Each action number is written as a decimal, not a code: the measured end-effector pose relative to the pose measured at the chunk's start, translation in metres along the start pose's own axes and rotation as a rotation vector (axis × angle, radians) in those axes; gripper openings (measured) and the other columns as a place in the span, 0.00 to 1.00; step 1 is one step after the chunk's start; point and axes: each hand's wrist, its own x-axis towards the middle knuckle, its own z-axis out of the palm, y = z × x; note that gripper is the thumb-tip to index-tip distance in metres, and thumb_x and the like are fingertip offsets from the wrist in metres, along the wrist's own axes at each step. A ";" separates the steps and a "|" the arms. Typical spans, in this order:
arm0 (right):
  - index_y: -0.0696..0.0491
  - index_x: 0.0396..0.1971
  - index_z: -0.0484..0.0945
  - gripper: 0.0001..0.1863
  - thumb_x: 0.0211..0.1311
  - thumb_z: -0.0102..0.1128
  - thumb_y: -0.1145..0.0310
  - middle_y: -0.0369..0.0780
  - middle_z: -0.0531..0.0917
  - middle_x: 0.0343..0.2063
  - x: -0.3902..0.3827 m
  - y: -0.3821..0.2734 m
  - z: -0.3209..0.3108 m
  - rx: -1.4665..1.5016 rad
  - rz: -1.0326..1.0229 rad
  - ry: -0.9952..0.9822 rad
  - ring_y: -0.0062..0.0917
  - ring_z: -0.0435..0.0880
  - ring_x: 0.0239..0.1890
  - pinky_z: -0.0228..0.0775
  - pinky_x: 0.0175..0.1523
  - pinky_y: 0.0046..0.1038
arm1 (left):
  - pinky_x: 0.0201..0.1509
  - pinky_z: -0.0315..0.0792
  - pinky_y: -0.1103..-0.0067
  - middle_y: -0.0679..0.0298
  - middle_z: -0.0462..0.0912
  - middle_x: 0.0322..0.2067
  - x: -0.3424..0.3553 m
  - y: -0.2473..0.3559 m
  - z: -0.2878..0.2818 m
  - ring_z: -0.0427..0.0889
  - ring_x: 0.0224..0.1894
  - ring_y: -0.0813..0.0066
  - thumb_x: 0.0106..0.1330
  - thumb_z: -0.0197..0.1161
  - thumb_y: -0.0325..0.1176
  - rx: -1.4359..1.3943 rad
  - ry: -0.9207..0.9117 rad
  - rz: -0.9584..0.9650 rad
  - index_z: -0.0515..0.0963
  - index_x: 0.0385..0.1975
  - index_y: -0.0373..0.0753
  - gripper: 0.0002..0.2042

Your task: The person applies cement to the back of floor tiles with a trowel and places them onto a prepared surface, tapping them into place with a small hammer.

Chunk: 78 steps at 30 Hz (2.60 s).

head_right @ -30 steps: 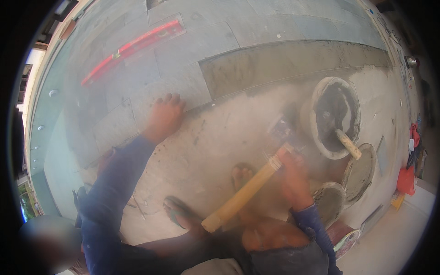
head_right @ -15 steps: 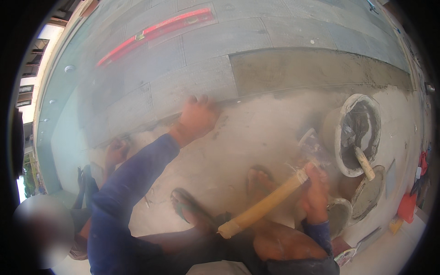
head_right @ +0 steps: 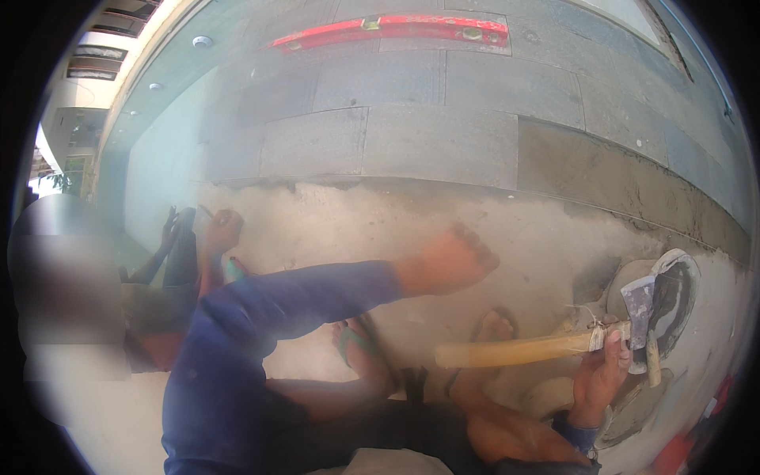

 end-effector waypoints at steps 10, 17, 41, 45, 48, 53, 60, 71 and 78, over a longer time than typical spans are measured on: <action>0.53 0.59 0.68 0.22 0.68 0.62 0.67 0.37 0.78 0.49 0.006 -0.006 0.005 -0.181 -0.067 0.167 0.22 0.82 0.43 0.77 0.29 0.21 | 0.40 0.69 0.65 0.59 0.77 0.37 0.004 -0.080 0.037 0.77 0.41 0.61 0.58 0.61 0.33 0.308 0.333 -0.155 0.80 0.31 0.40 0.05; 0.53 0.60 0.67 0.22 0.69 0.59 0.70 0.37 0.77 0.48 0.001 -0.009 0.020 -0.123 -0.070 0.111 0.23 0.82 0.44 0.82 0.35 0.26 | 0.36 0.65 0.68 0.62 0.75 0.34 0.013 -0.112 0.053 0.76 0.37 0.64 0.58 0.60 0.34 0.395 0.339 -0.186 0.81 0.29 0.41 0.05; 0.59 0.47 0.81 0.14 0.64 0.67 0.70 0.39 0.86 0.38 0.082 -0.035 0.174 -0.620 -0.843 0.089 0.18 0.84 0.39 0.77 0.42 0.22 | 0.75 0.44 0.51 0.49 0.54 0.73 -0.015 -0.130 0.008 0.50 0.75 0.43 0.72 0.51 0.51 0.057 0.009 -0.701 0.58 0.72 0.40 0.33; 0.59 0.45 0.82 0.14 0.63 0.68 0.68 0.36 0.86 0.34 0.103 -0.032 0.220 -0.712 -0.941 -0.088 0.16 0.82 0.34 0.74 0.41 0.20 | 0.76 0.41 0.49 0.47 0.52 0.74 -0.010 -0.138 0.004 0.49 0.74 0.38 0.72 0.48 0.53 0.042 -0.125 -0.792 0.55 0.73 0.41 0.34; 0.58 0.42 0.81 0.13 0.59 0.70 0.70 0.40 0.84 0.33 0.106 -0.026 0.253 -0.572 -0.867 -0.202 0.22 0.82 0.35 0.73 0.42 0.26 | 0.76 0.40 0.49 0.44 0.52 0.73 -0.011 -0.143 0.003 0.50 0.73 0.33 0.72 0.48 0.54 0.031 -0.152 -0.793 0.54 0.74 0.40 0.35; 0.57 0.41 0.81 0.13 0.57 0.70 0.70 0.42 0.83 0.31 0.111 0.000 0.294 -0.516 -1.018 -0.309 0.28 0.81 0.31 0.73 0.38 0.28 | 0.75 0.40 0.49 0.39 0.53 0.72 -0.003 -0.137 0.008 0.51 0.72 0.27 0.71 0.50 0.55 0.038 -0.135 -0.804 0.54 0.73 0.36 0.38; 0.60 0.42 0.81 0.12 0.61 0.69 0.71 0.40 0.86 0.34 0.107 0.020 0.312 -0.685 -1.039 -0.396 0.20 0.84 0.33 0.76 0.39 0.25 | 0.75 0.38 0.49 0.38 0.53 0.72 -0.001 -0.138 0.003 0.50 0.72 0.27 0.69 0.51 0.56 -0.021 -0.156 -0.850 0.54 0.72 0.32 0.40; 0.60 0.35 0.80 0.11 0.59 0.70 0.70 0.43 0.83 0.28 0.115 0.017 0.336 -0.574 -1.101 -0.394 0.23 0.81 0.28 0.72 0.33 0.28 | 0.74 0.41 0.47 0.37 0.54 0.71 -0.002 -0.143 0.011 0.53 0.71 0.27 0.68 0.53 0.55 0.022 -0.133 -0.815 0.55 0.71 0.30 0.40; 0.60 0.34 0.79 0.11 0.58 0.71 0.70 0.42 0.81 0.26 0.117 0.020 0.338 -0.590 -1.131 -0.391 0.24 0.79 0.26 0.71 0.32 0.28 | 0.74 0.41 0.47 0.36 0.54 0.71 -0.001 -0.151 0.021 0.53 0.70 0.27 0.68 0.53 0.55 0.035 -0.129 -0.748 0.55 0.71 0.30 0.40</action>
